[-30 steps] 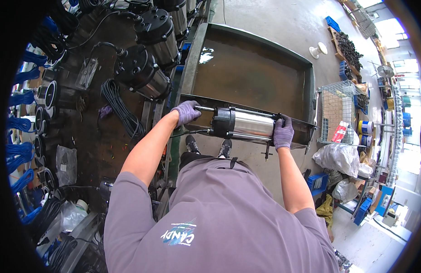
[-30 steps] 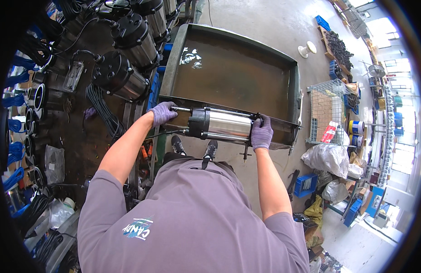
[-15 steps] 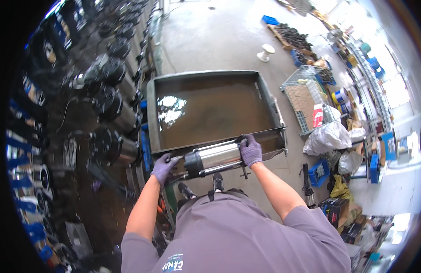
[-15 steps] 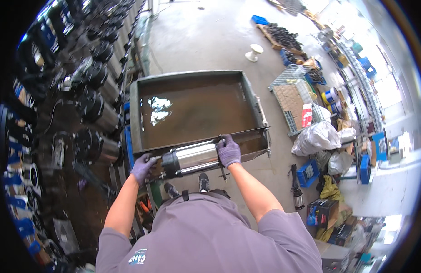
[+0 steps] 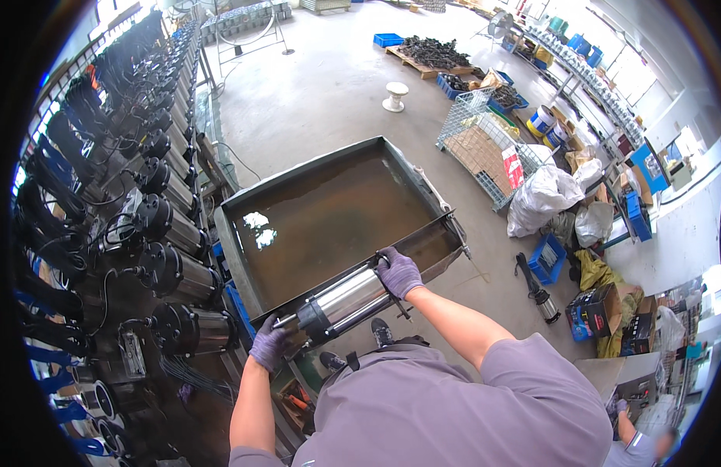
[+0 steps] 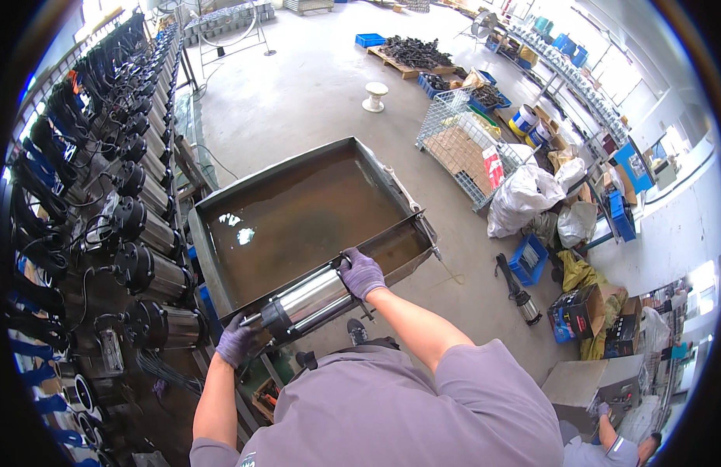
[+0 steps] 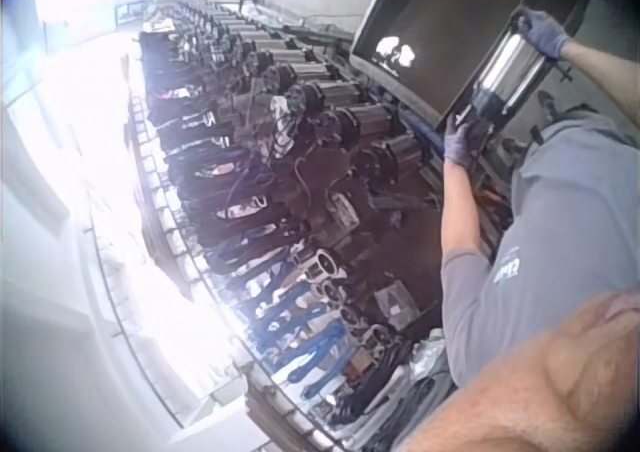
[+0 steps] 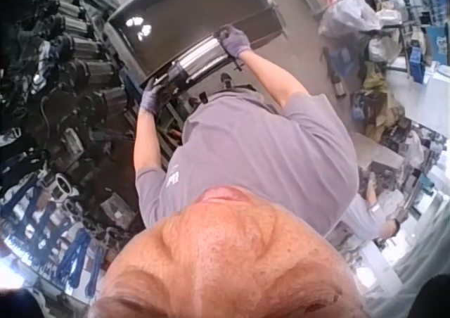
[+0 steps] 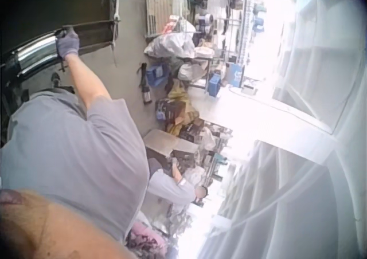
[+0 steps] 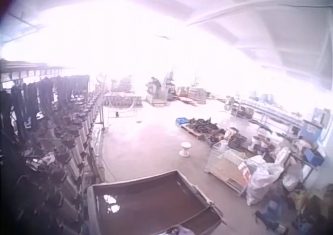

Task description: Testing a submersible water pump for leaks by submerging it in a water tank and then placing it on a storage rack.

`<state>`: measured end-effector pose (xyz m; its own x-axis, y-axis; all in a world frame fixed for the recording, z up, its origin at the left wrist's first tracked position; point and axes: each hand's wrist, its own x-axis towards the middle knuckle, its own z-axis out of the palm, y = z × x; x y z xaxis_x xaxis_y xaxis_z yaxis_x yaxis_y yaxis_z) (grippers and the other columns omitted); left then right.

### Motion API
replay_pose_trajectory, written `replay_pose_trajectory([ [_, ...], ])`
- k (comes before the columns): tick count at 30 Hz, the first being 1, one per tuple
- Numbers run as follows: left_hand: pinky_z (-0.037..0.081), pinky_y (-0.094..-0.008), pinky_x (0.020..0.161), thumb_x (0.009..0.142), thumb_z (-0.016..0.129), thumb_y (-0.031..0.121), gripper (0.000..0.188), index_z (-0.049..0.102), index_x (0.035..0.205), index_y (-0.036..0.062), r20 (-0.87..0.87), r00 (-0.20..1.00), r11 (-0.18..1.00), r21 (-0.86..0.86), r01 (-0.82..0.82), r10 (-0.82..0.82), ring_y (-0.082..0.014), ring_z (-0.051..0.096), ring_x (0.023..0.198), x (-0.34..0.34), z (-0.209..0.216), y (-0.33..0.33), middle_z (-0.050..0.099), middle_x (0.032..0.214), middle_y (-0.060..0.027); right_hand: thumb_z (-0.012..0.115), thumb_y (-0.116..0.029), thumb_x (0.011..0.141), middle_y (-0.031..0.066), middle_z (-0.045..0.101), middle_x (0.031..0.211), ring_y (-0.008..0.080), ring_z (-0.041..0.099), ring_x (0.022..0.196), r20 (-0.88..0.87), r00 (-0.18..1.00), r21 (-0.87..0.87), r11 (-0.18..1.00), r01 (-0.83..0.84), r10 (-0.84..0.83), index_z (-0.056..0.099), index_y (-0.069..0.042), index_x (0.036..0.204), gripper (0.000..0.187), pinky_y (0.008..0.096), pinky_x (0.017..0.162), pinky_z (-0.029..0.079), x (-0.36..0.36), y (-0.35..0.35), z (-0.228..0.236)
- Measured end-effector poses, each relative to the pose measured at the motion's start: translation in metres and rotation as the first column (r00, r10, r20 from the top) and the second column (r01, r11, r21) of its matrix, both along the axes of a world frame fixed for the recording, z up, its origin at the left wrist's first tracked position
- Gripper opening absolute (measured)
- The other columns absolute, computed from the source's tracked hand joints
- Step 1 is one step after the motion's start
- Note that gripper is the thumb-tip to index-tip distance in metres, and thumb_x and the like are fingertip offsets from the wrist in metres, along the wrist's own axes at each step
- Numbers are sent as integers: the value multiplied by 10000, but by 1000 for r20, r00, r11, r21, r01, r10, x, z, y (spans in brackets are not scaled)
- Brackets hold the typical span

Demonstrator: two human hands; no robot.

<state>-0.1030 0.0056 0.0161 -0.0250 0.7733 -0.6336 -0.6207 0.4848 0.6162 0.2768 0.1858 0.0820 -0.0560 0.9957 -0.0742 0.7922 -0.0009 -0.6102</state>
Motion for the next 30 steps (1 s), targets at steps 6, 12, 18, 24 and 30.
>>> replay_pose_trajectory([
  [6, 554, -315, 755, 971, 743, 115, 400, 633, 1352, 64, -815, 392, 894, -315, 318, -427, -164, 694, 848, 2, -18, 15, 758, 964, -66, 611, -263, 957, 248, 739, 1090, 448, 697, 1057, -2, 1000, -27, 1000, 6, -6, 655, -109, 1273, 354, 528, 944, 549, -1, -1, 4],
  [12, 555, -373, 732, 980, 744, 289, 330, 666, 1255, 123, 5, 999, 990, -132, -53, 54, -211, 717, 910, -2, -4, 2, 727, 1198, -55, 604, -281, 960, 243, 738, 1107, 446, 696, 1065, 0, 1000, -39, 999, 10, -10, 658, -127, 1280, 359, 531, 952, 548, -1, 0, 6],
  [18, 578, -479, 761, 948, 731, 510, 430, 696, 1100, 110, -835, 238, 808, -345, 477, -496, -314, 750, 862, -3, -6, 13, 777, 976, -115, 602, -291, 963, 240, 737, 1118, 448, 694, 1069, 7, 1000, -59, 998, 19, -19, 665, -144, 1281, 356, 538, 955, 547, -1, -1, 10],
  [24, 567, -520, 856, 882, 769, 593, 543, 684, 1106, 106, -844, -165, 739, -528, 417, -510, -436, 728, 970, -3, 25, 15, 756, 1073, -224, 595, -293, 960, 248, 738, 1095, 453, 695, 1060, -6, 1000, -53, 998, 23, -23, 660, -130, 1278, 363, 540, 948, 547, 0, -1, 9],
  [30, 553, -356, 653, 1014, 649, 584, 538, 662, 1015, 46, -589, 467, 737, -382, 558, -659, -168, 643, 679, -35, 38, 20, 640, 800, -60, 597, -290, 954, 251, 742, 1077, 458, 698, 1051, -16, 1000, -23, 1000, 19, -19, 666, -121, 1271, 366, 539, 955, 548, -1, -1, 5],
])
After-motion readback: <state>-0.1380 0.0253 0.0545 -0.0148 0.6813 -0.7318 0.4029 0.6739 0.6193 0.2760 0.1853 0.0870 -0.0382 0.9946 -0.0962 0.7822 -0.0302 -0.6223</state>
